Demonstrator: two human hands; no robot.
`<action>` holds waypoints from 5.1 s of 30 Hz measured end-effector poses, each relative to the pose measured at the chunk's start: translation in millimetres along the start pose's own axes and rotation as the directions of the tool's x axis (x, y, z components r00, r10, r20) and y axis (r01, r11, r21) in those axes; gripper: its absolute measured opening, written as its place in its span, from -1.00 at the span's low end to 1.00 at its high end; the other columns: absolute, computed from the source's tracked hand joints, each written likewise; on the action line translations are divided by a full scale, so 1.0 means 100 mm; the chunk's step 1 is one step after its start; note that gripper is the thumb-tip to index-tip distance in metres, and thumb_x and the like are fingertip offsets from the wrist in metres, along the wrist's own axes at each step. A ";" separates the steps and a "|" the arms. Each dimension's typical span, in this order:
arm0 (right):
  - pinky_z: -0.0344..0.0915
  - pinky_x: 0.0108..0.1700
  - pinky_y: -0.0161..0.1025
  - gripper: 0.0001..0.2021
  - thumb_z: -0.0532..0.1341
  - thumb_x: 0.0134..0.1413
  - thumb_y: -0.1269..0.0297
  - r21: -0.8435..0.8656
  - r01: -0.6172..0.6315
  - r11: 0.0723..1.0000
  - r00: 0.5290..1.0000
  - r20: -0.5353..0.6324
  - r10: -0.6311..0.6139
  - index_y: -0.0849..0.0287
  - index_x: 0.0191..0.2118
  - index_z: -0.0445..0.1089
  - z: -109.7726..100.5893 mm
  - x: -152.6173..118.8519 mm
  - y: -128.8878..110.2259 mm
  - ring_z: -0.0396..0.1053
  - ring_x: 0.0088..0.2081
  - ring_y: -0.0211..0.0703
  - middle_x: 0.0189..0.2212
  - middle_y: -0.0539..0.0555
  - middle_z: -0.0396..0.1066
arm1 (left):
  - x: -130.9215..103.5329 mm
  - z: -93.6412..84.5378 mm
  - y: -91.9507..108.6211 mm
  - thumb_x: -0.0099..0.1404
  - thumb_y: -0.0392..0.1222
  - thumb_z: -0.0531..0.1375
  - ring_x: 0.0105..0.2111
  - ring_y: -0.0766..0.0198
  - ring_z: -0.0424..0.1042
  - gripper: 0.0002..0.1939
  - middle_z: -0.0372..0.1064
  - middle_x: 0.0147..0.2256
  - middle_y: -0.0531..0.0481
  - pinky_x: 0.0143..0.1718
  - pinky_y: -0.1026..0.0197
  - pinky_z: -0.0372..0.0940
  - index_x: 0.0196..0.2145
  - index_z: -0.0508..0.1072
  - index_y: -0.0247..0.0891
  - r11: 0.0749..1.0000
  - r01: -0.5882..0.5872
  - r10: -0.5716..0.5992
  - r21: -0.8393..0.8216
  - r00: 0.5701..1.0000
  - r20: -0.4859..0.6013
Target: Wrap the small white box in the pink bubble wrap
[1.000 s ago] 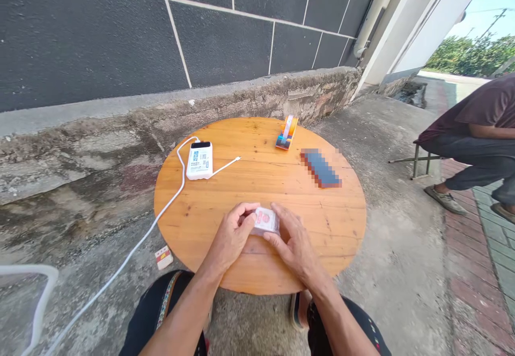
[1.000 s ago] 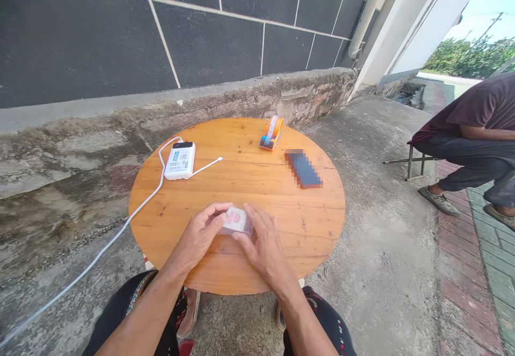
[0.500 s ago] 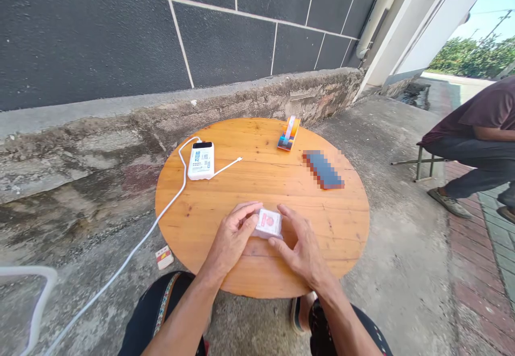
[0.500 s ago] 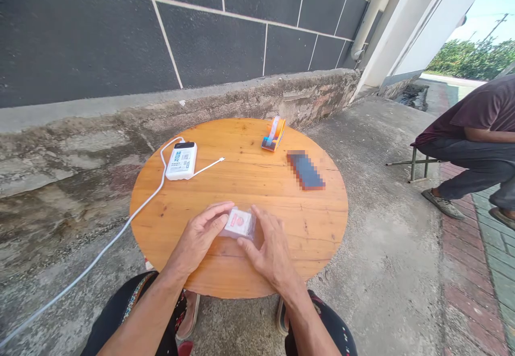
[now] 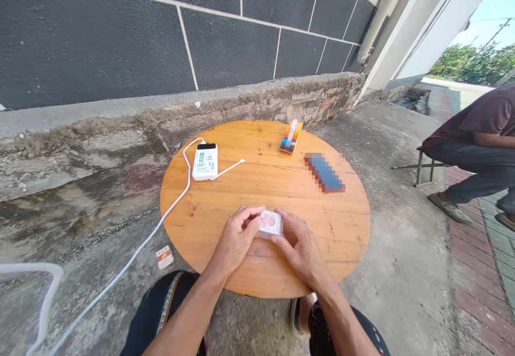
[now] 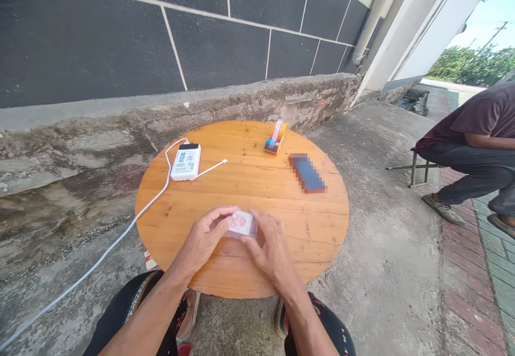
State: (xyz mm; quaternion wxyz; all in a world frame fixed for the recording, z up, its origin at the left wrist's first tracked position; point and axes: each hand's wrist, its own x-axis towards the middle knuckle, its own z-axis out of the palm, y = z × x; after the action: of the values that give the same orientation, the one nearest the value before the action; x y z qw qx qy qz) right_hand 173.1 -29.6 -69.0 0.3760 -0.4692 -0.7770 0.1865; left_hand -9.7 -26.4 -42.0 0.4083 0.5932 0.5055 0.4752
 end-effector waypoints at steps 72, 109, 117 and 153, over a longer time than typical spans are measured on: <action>0.25 0.12 0.13 -0.40 0.21 0.11 0.24 0.058 -0.037 0.998 0.999 0.016 0.036 0.04 0.27 0.09 0.05 0.08 0.01 0.30 0.11 0.08 0.12 0.18 0.31 | -0.04 -0.02 -0.02 0.21 -0.10 0.19 -0.03 0.15 0.41 -0.60 0.42 0.00 -0.10 -0.01 0.15 0.32 -0.01 0.41 -0.26 0.971 0.138 -0.153 -0.197 0.986 -0.067; 0.39 -0.04 -0.03 -0.74 0.18 0.17 0.20 0.415 -0.198 0.888 0.979 0.045 0.198 0.10 -0.03 0.38 -0.09 0.01 -0.08 0.46 -0.13 -0.04 -0.18 0.11 0.51 | -0.03 -0.02 0.01 0.21 -0.14 0.19 -0.09 0.17 0.42 -0.62 0.44 -0.09 -0.10 -0.04 0.16 0.31 -0.03 0.41 -0.29 0.969 0.124 -0.148 -0.215 0.984 -0.097; 0.34 -0.11 -0.15 -0.84 0.18 0.17 0.26 0.281 -0.124 0.952 0.987 -0.060 0.146 0.06 -0.13 0.40 -0.12 0.04 -0.06 0.43 -0.20 -0.12 -0.23 0.05 0.47 | -0.03 -0.03 0.04 0.22 -0.14 0.18 -0.06 0.16 0.42 -0.65 0.44 -0.06 -0.10 -0.02 0.18 0.30 -0.05 0.42 -0.29 0.960 0.139 -0.166 -0.241 0.981 -0.095; 0.14 -0.13 -0.08 -0.87 0.19 0.09 0.46 -0.325 0.216 0.921 0.976 0.044 -0.214 0.13 -0.42 0.43 -0.20 0.51 -0.42 0.36 -0.21 -0.09 -0.12 0.08 0.43 | -0.02 -0.04 -0.11 0.23 -0.16 0.19 -0.04 0.12 0.41 -0.67 0.45 -0.06 -0.09 0.04 0.08 0.27 -0.04 0.43 -0.22 0.958 0.145 -0.156 -0.249 0.987 -0.025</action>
State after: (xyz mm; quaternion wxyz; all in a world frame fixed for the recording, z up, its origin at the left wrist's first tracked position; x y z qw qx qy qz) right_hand 149.5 -7.4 -8.5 0.3081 -0.4365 -0.8452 0.0142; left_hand -15.8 -26.5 -52.3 0.5025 0.4870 0.4950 0.5151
